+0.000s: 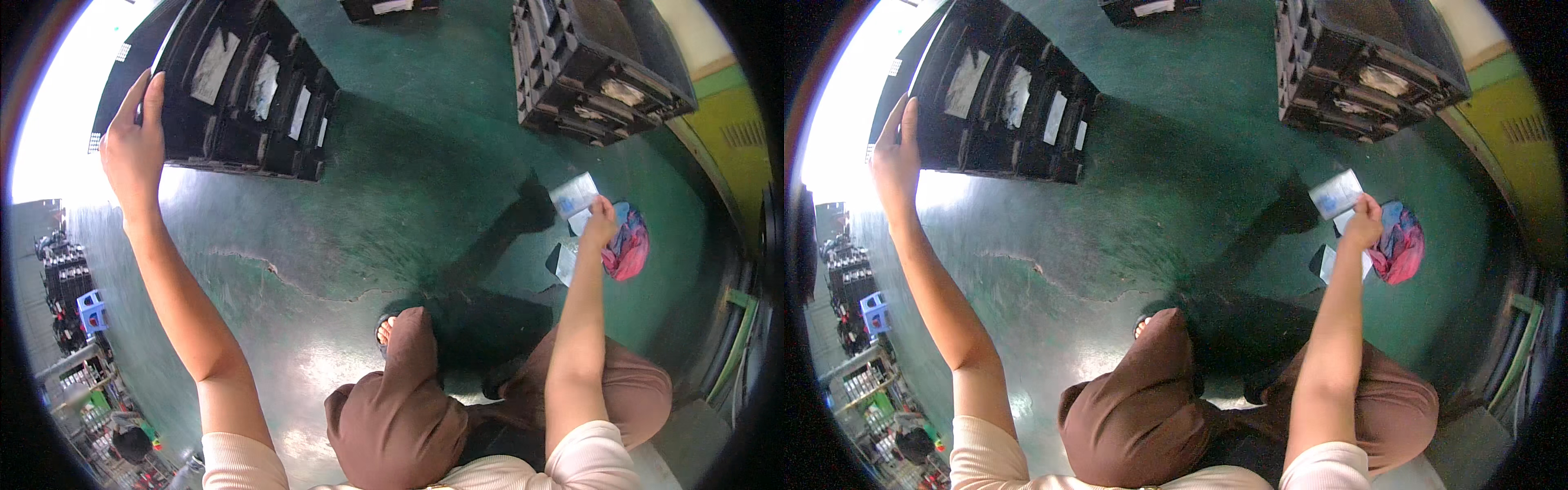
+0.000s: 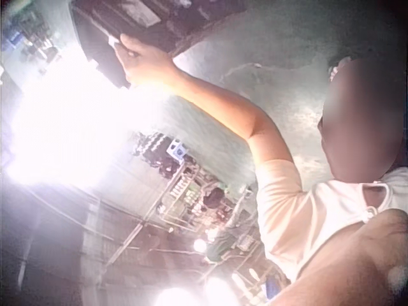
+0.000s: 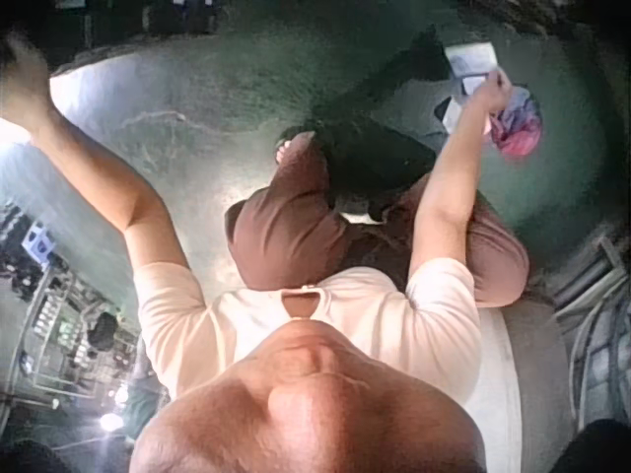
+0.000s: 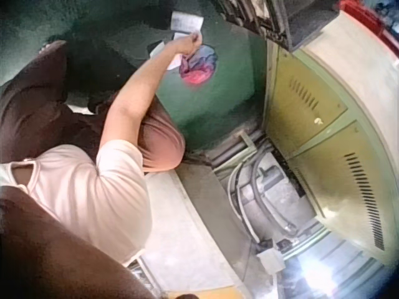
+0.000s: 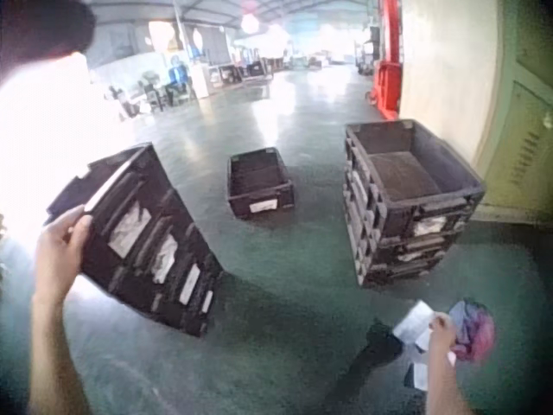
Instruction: The person cleans the interior of several black plastic bins using a colorful cloth, then places a white paper sheet into each bin before stacking them.
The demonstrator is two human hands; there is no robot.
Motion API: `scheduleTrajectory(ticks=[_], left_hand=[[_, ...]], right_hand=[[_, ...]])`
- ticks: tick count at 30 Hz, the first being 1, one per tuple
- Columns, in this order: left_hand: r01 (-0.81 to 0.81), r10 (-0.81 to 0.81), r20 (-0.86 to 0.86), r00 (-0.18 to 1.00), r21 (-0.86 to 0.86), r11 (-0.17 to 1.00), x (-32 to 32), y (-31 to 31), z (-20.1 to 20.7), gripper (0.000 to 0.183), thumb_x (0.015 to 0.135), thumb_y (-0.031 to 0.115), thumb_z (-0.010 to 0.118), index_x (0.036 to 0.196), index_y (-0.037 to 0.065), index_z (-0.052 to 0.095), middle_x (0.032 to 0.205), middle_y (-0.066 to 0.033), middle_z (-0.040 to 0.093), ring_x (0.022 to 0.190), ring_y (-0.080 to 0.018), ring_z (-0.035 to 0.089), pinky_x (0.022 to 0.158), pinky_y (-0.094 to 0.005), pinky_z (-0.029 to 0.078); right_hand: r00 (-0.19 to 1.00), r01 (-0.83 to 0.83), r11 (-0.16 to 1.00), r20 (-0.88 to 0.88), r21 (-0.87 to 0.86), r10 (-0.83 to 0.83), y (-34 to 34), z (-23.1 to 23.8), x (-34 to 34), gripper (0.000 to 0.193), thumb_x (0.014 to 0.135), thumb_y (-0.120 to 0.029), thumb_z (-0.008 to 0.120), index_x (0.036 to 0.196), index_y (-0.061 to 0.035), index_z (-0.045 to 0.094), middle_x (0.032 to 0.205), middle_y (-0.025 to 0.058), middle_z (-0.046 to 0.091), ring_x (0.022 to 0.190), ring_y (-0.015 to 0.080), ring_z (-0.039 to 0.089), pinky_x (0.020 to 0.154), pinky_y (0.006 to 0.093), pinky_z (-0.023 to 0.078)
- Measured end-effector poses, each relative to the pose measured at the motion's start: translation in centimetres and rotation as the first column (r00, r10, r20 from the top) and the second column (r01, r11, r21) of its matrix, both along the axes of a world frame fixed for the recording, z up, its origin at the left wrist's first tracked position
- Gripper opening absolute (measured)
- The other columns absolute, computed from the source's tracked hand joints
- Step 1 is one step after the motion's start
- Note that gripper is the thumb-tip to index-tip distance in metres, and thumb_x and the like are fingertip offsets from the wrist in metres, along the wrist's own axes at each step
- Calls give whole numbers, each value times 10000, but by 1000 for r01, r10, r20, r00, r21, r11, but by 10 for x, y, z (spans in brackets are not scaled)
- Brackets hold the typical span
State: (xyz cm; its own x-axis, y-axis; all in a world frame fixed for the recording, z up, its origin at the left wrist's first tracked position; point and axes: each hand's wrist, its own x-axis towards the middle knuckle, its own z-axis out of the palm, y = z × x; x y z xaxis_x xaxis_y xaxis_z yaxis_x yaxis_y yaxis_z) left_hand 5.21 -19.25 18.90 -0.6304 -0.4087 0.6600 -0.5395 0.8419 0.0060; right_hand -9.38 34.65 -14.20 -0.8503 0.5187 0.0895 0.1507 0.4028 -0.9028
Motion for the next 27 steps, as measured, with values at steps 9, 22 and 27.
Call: scheduleTrajectory(ticks=[9,22,27], left_hand=[[198,-342,-265,902,-449,871,11,19,-3,281,856,280,480,1080,150,589,990,-123,591,924,-257,545,837,-366,388],[555,-641,52,766,451,699,-202,40,-239,295,721,104,573,1013,81,530,1088,-117,508,1051,-302,450,877,-386,386],[323,-426,294,855,340,883,-309,-7,-270,447,742,190,573,1146,50,443,1210,-120,434,1151,-286,376,911,-403,371]], right_hand=[[852,-477,564,195,674,486,-108,43,44,542,659,-54,598,1170,-124,430,1190,122,428,1135,299,371,950,479,262],[371,-913,-109,911,393,182,-236,31,13,1167,483,-544,738,1329,20,166,1344,264,206,1221,466,207,955,625,137],[293,-917,-223,938,330,183,-234,39,6,1107,515,-547,715,1305,51,222,1340,226,254,1224,463,201,953,610,181]])
